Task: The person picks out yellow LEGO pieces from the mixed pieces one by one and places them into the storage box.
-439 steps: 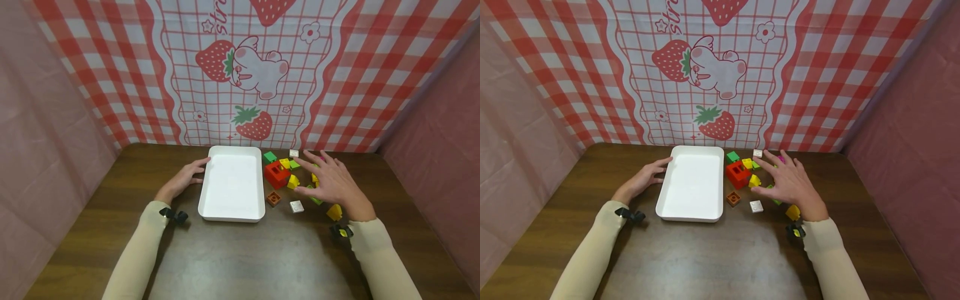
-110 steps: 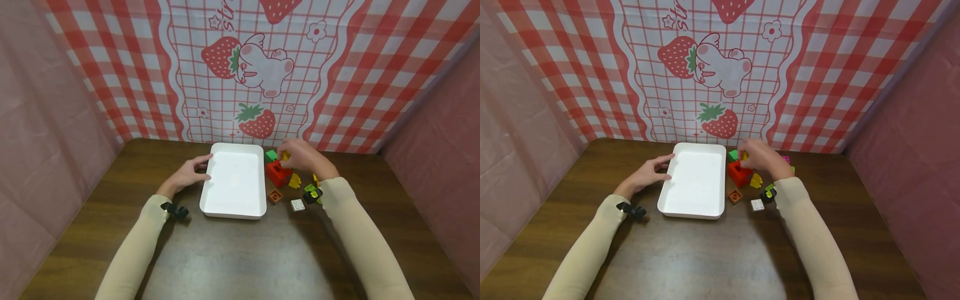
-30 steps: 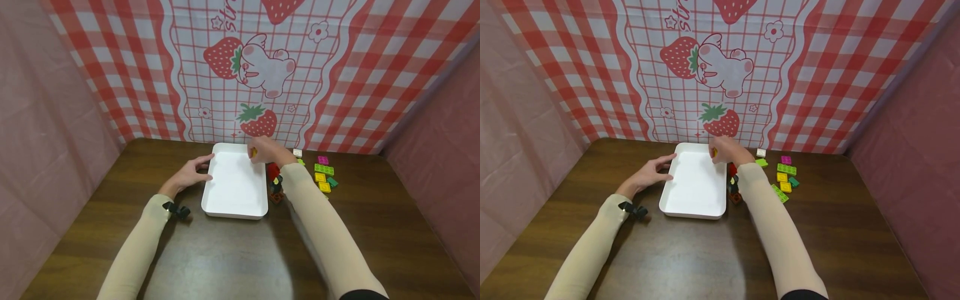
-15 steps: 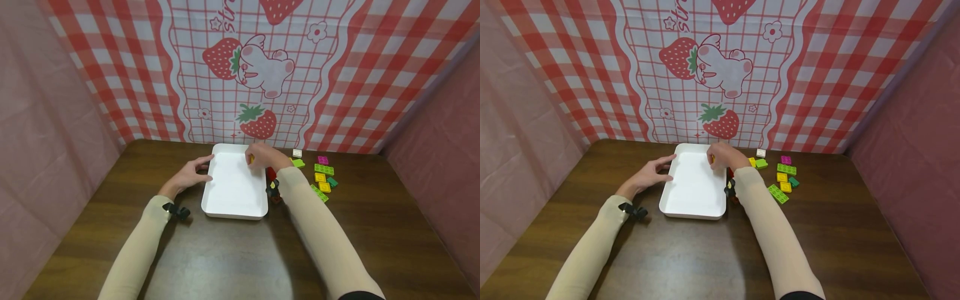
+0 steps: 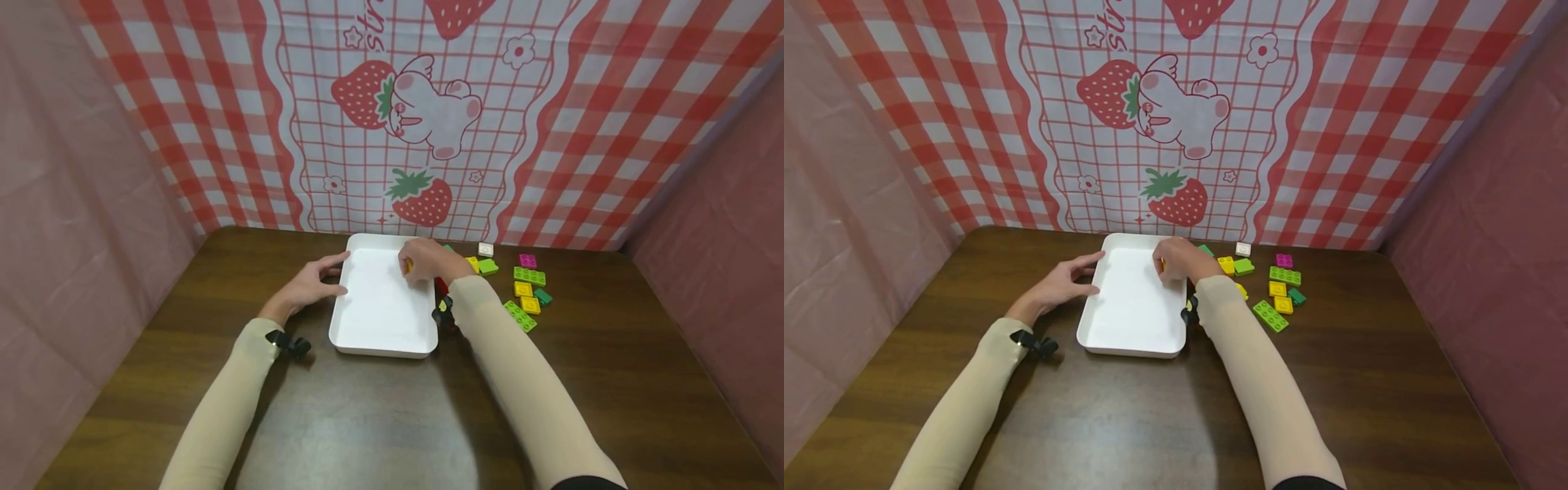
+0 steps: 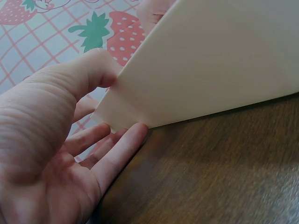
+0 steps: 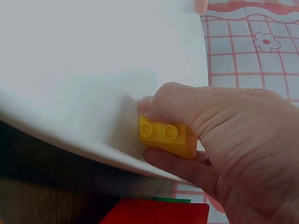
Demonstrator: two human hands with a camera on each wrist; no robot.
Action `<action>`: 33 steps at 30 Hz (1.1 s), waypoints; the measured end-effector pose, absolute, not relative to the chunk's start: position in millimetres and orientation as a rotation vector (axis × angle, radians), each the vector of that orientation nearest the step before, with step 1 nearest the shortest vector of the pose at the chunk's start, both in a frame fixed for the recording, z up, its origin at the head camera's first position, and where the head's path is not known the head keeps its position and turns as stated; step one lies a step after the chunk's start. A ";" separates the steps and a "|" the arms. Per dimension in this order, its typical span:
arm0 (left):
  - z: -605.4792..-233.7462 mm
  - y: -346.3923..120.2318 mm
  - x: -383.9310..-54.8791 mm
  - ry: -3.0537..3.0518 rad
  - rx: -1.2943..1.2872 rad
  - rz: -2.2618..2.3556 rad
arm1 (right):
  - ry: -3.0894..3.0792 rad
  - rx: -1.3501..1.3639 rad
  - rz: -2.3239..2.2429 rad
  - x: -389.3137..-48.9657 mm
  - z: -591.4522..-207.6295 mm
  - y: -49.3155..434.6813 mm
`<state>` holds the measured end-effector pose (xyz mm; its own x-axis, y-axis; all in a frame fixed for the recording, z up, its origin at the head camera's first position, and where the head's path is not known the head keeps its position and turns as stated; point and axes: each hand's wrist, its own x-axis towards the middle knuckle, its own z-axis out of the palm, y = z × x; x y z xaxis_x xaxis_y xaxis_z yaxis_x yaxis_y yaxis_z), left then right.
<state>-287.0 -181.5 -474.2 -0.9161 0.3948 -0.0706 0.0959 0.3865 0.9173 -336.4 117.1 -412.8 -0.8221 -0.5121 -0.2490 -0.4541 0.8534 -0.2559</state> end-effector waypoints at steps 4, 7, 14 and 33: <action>-474.2 -181.4 -286.8 2.368 0.407 1.542 | 2.712 -0.721 -0.234 -336.9 -413.7 115.3; -473.0 -180.9 -286.7 2.362 0.400 1.548 | 2.708 -0.718 -0.221 -337.4 -412.8 115.0; -472.7 -181.4 -285.8 2.374 0.432 1.540 | 2.690 -0.713 -0.221 -338.5 -413.2 113.6; -473.6 -180.6 -286.0 2.378 0.431 1.524 | 2.672 -0.779 -0.145 -335.8 -413.1 110.8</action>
<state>-286.0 -180.6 -473.6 -0.9153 0.3957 -0.0758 0.0964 0.3979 0.9124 -335.8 110.8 -413.1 -0.7864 -0.5374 -0.3046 -0.5014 0.8433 -0.1934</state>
